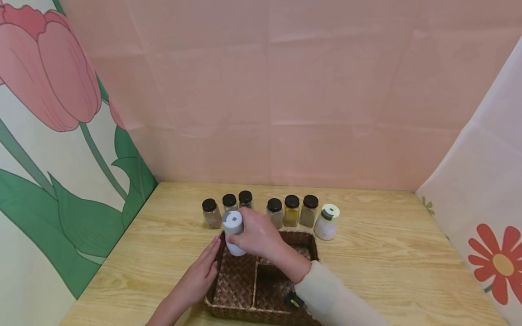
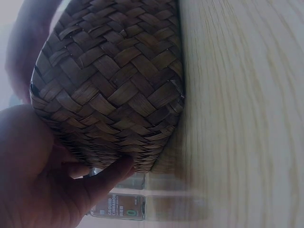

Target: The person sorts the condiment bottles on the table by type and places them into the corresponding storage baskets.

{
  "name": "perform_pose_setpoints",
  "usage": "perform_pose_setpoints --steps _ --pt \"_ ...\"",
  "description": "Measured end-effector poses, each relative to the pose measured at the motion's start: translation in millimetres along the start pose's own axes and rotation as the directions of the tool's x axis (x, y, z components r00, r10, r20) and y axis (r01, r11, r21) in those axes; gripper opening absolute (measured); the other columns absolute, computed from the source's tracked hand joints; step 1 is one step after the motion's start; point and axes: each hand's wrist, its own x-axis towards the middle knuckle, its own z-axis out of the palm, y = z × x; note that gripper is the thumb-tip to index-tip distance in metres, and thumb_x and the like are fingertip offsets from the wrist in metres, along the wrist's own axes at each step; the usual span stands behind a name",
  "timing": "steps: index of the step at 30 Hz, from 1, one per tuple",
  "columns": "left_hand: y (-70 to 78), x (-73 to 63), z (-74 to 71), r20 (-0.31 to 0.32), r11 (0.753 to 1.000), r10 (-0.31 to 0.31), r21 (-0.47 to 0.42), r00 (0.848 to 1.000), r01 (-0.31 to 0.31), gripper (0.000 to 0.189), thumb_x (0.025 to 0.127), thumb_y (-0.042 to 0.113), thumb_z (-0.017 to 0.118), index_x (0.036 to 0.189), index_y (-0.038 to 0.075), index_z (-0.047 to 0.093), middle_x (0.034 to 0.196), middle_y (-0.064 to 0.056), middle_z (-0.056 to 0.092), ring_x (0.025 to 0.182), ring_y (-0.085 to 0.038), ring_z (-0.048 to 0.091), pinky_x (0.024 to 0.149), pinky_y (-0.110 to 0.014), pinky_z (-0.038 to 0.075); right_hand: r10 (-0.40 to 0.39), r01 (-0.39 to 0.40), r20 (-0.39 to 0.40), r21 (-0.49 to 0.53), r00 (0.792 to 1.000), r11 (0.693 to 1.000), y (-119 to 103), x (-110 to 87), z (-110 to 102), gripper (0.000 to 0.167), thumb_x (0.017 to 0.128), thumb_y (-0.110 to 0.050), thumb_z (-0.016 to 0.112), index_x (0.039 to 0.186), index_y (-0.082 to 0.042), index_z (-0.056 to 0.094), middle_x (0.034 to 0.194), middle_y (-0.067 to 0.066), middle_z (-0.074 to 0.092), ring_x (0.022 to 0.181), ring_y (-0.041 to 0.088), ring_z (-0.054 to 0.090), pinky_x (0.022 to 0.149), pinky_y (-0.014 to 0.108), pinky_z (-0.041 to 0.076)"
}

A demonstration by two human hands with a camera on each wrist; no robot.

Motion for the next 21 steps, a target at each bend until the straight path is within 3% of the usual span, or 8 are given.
perform_pose_setpoints --steps 21 --pt "1.6 0.1 -0.1 -0.006 1.000 -0.002 -0.005 1.000 0.002 0.057 0.106 0.009 0.047 0.159 0.003 0.028 0.168 -0.007 0.021 0.145 -0.033 0.038 0.114 -0.050 0.039 -0.039 0.043 0.154 -0.024 0.987 0.999 12 5.8 19 0.052 0.075 -0.025 0.089 0.115 -0.003 0.063 0.098 0.006 0.070 0.085 0.022 0.068 0.071 0.038 0.059"
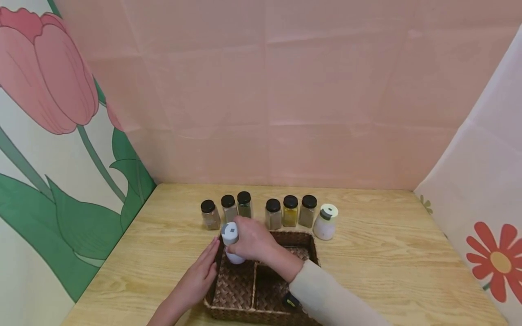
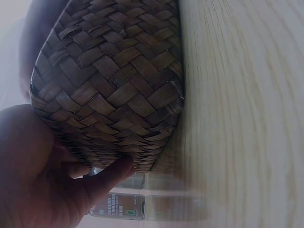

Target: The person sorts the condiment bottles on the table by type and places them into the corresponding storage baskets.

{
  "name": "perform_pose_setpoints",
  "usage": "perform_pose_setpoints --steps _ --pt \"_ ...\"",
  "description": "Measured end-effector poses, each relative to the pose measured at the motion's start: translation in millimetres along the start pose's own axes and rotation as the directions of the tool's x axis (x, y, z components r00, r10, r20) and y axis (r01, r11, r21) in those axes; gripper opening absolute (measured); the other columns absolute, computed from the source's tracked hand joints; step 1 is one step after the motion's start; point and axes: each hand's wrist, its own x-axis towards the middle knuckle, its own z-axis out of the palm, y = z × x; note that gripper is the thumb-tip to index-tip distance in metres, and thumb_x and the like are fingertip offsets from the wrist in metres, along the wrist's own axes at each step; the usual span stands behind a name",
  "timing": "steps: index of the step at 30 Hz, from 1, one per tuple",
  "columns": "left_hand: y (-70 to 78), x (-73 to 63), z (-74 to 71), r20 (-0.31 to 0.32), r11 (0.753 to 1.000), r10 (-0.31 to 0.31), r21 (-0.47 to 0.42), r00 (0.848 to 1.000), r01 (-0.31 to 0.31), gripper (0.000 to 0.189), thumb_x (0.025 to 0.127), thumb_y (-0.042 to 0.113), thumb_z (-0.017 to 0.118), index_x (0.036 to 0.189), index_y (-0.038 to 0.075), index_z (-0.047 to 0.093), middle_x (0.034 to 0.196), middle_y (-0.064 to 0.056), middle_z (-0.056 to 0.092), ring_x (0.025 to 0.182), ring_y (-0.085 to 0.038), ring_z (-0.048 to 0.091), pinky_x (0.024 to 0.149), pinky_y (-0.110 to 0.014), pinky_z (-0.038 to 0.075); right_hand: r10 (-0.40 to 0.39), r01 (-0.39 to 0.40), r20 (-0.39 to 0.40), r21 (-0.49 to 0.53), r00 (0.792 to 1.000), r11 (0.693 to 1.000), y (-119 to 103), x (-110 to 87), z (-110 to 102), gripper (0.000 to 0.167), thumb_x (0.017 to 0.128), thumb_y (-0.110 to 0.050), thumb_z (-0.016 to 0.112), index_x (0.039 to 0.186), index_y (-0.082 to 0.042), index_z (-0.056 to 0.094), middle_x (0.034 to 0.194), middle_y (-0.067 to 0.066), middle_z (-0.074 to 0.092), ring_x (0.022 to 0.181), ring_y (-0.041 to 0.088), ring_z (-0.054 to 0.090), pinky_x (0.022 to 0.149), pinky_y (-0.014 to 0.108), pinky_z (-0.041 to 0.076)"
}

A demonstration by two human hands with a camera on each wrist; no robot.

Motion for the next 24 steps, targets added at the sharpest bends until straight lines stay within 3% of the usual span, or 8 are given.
perform_pose_setpoints --steps 14,24 --pt "-0.2 -1.5 -0.8 0.010 1.000 -0.007 -0.023 1.000 0.007 0.059 0.106 0.008 0.046 0.161 0.006 0.025 0.168 -0.007 0.019 0.146 -0.033 0.035 0.115 -0.052 0.038 0.022 -0.021 0.097 -0.013 0.995 1.000 6 5.6 12 0.052 0.075 -0.025 0.089 0.115 -0.005 0.063 0.096 0.003 0.068 0.084 0.019 0.066 0.072 0.036 0.058" --pt "0.7 -1.3 -0.7 0.001 1.000 -0.016 -0.023 1.000 0.016 0.059 0.105 0.008 0.047 0.160 0.007 0.027 0.168 -0.006 0.021 0.146 -0.033 0.036 0.115 -0.051 0.037 0.005 0.001 0.101 -0.057 0.995 0.998 12 7.7 18 0.050 0.073 -0.026 0.090 0.109 -0.006 0.061 0.092 0.001 0.065 0.081 0.017 0.062 0.070 0.032 0.055"
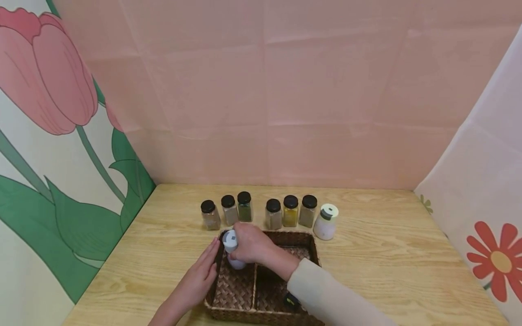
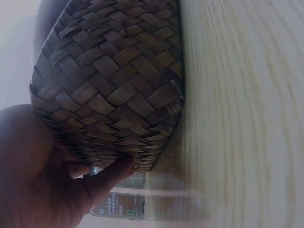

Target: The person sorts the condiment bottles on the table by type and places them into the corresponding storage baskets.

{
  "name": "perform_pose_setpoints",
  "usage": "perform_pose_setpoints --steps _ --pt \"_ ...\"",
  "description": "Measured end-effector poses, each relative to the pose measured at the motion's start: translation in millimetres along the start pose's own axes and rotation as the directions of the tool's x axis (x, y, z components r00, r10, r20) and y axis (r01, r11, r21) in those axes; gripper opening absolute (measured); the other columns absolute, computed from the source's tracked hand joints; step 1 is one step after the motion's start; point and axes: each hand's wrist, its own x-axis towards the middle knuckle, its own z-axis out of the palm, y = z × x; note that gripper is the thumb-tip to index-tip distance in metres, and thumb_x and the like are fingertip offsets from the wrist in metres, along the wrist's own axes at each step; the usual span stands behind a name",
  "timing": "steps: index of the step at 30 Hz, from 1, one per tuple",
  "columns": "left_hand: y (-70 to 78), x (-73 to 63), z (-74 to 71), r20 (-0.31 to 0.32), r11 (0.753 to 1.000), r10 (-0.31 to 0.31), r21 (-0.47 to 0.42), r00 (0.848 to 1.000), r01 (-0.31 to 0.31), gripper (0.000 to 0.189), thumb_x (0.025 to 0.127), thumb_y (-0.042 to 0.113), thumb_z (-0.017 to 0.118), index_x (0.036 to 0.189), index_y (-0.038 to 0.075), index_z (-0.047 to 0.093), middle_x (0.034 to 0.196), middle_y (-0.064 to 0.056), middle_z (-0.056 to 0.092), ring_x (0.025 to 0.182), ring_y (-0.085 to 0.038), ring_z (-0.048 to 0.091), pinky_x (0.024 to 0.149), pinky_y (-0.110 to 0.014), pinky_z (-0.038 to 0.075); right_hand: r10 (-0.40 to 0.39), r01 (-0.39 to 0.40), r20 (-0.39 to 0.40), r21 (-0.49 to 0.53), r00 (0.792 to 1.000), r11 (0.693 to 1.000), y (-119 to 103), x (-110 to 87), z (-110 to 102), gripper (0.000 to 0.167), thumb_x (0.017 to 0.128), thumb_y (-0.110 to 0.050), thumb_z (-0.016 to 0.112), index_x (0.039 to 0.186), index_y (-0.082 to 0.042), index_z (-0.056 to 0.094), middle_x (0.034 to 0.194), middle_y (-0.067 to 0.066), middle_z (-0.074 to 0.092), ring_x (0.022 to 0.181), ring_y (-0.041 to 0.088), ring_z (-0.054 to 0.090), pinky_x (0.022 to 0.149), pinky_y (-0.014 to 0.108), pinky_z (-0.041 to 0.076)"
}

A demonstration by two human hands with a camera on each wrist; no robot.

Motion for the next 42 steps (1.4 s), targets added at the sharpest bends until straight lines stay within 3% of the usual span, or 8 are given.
perform_pose_setpoints --steps 14,20,24,32,42 --pt "0.9 0.1 -0.6 0.002 1.000 0.003 0.009 1.000 -0.004 0.059 0.105 0.009 0.047 0.160 0.006 0.027 0.168 -0.006 0.020 0.147 -0.033 0.035 0.116 -0.052 0.036 -0.009 0.010 0.041 -0.008 0.999 1.000 7 -0.5 0 0.050 0.077 -0.025 0.090 0.112 -0.008 0.060 0.095 0.001 0.065 0.085 0.016 0.062 0.071 0.031 0.056" --pt "-0.2 0.1 0.4 0.008 1.000 0.015 0.011 1.000 -0.015 0.058 0.105 0.008 0.047 0.159 0.003 0.028 0.168 -0.009 0.021 0.146 -0.034 0.036 0.115 -0.052 0.037 0.018 -0.019 0.060 0.014 0.998 1.000 2 -3.9 -10 0.067 0.080 -0.032 0.088 0.132 -0.004 0.058 0.118 0.010 0.068 0.104 0.025 0.066 0.084 0.038 0.059" --pt "-0.5 0.1 1.2 -0.009 0.999 0.024 0.026 1.000 -0.024 0.058 0.104 0.008 0.048 0.159 0.002 0.029 0.167 -0.010 0.023 0.144 -0.034 0.038 0.114 -0.052 0.039 -0.002 0.001 0.013 0.055 1.000 0.999 -3 -9.2 -27 0.071 0.084 -0.038 0.083 0.139 -0.002 0.055 0.131 0.015 0.065 0.117 0.030 0.063 0.094 0.045 0.057" --pt "-0.7 -0.7 1.8 -0.022 0.999 0.024 0.027 0.999 -0.023 0.059 0.104 0.008 0.048 0.159 0.004 0.029 0.168 -0.008 0.022 0.145 -0.034 0.038 0.114 -0.052 0.038 0.024 -0.016 -0.098 0.084 0.995 0.996 1 -19.3 -55 0.061 0.090 -0.038 0.078 0.138 -0.006 0.057 0.130 0.011 0.066 0.118 0.028 0.064 0.096 0.047 0.057" --pt "0.6 -1.0 1.8 -0.032 0.999 0.025 0.038 0.999 -0.024 0.059 0.104 0.008 0.049 0.159 0.004 0.029 0.167 -0.008 0.023 0.143 -0.036 0.041 0.113 -0.052 0.040 0.049 -0.040 -0.130 0.072 0.990 0.997 18 -33.5 -73 0.077 0.089 -0.047 0.076 0.149 -0.008 0.048 0.142 0.014 0.059 0.124 0.031 0.061 0.098 0.051 0.055"
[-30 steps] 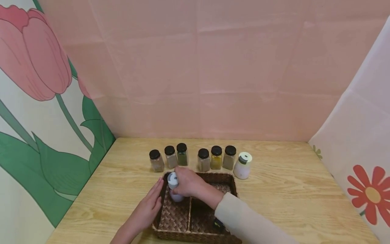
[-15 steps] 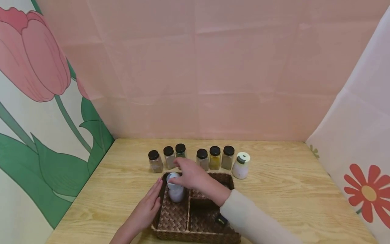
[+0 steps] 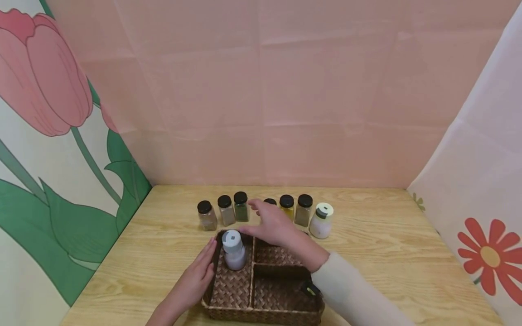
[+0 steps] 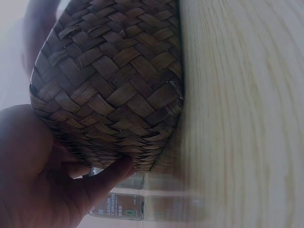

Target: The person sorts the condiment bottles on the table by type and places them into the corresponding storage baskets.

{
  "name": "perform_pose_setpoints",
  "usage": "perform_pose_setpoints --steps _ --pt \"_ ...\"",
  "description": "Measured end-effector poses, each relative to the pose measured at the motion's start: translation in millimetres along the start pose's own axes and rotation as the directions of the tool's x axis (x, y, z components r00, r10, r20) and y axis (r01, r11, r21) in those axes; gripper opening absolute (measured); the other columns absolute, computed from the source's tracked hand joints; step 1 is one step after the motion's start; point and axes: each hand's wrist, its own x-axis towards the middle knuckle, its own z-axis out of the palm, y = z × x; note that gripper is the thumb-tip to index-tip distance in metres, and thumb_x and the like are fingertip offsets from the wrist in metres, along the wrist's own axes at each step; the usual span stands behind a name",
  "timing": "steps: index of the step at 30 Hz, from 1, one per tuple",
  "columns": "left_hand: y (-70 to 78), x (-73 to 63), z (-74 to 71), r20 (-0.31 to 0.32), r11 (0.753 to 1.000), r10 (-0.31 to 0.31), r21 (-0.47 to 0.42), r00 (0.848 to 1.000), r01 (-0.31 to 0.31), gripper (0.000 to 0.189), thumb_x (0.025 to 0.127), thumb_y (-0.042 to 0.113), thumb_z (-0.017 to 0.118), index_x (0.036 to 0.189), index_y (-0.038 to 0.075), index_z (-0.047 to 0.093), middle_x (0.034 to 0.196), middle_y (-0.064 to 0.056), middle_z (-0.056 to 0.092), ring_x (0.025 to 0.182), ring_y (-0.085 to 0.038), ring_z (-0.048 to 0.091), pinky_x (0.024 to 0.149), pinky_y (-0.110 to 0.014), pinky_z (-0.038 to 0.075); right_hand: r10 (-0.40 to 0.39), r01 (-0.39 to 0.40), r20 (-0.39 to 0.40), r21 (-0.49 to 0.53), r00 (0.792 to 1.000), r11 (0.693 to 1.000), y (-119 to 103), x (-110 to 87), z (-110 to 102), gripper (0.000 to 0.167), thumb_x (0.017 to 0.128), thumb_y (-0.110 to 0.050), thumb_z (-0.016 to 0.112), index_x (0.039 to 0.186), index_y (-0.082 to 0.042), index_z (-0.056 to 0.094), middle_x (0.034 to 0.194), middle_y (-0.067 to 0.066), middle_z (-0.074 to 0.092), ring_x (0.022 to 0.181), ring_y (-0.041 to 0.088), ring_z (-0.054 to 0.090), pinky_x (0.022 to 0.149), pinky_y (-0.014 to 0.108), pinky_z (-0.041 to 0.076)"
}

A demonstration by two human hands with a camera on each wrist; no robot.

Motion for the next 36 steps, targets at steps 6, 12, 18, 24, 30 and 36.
perform_pose_setpoints --steps 6,12,18,24,30,36 --pt "0.2 1.1 -0.3 0.011 1.000 -0.002 -0.005 1.000 0.002 0.059 0.104 0.008 0.049 0.160 0.004 0.028 0.168 -0.009 0.022 0.144 -0.035 0.039 0.114 -0.052 0.038 0.037 -0.037 -0.005 0.002 0.999 0.999 11 -5.7 -6 0.082 0.088 -0.053 0.075 0.150 -0.008 0.045 0.144 0.014 0.058 0.128 0.032 0.058 0.101 0.052 0.052" --pt "0.1 0.9 -0.4 0.025 1.000 -0.007 -0.027 1.000 0.008 0.059 0.104 0.008 0.048 0.160 0.004 0.028 0.168 -0.010 0.021 0.146 -0.035 0.037 0.115 -0.052 0.036 0.043 -0.043 -0.019 -0.010 0.999 0.999 27 -13.3 -14 0.085 0.088 -0.053 0.074 0.151 -0.005 0.043 0.145 0.017 0.056 0.129 0.035 0.056 0.101 0.056 0.051" --pt "-0.4 -0.5 0.1 0.027 1.000 -0.014 -0.025 1.000 0.015 0.059 0.105 0.009 0.048 0.160 0.005 0.028 0.168 -0.008 0.020 0.146 -0.034 0.036 0.115 -0.052 0.036 0.066 -0.067 -0.036 -0.019 0.997 0.998 43 -20.6 -25 0.085 0.089 -0.051 0.074 0.150 0.000 0.043 0.146 0.021 0.054 0.132 0.039 0.054 0.103 0.058 0.049" --pt "-0.8 -0.3 0.2 0.033 0.999 -0.023 -0.027 0.999 0.023 0.059 0.105 0.009 0.047 0.160 0.006 0.027 0.168 -0.007 0.019 0.146 -0.035 0.035 0.115 -0.052 0.035 0.097 -0.098 -0.061 -0.017 0.993 0.995 57 -29.9 -35 0.091 0.089 -0.058 0.070 0.152 0.001 0.039 0.148 0.022 0.052 0.133 0.041 0.052 0.102 0.061 0.048" --pt "-1.1 0.5 0.2 0.036 0.999 -0.018 -0.035 0.999 0.020 0.059 0.105 0.008 0.047 0.160 0.006 0.027 0.168 -0.008 0.019 0.147 -0.035 0.035 0.115 -0.053 0.035 0.120 -0.124 -0.114 -0.022 0.986 0.992 74 -39.8 -47 0.093 0.090 -0.061 0.067 0.152 0.001 0.038 0.148 0.025 0.050 0.132 0.047 0.050 0.101 0.064 0.047" --pt "-1.5 0.0 0.1 0.034 0.999 -0.025 -0.040 0.999 0.026 0.059 0.105 0.009 0.047 0.160 0.006 0.027 0.169 -0.006 0.018 0.148 -0.033 0.033 0.116 -0.051 0.033 0.166 -0.168 -0.127 -0.006 0.978 0.986 89 -50.8 -57 0.092 0.092 -0.060 0.065 0.154 0.000 0.034 0.151 0.026 0.047 0.135 0.048 0.046 0.103 0.067 0.044"
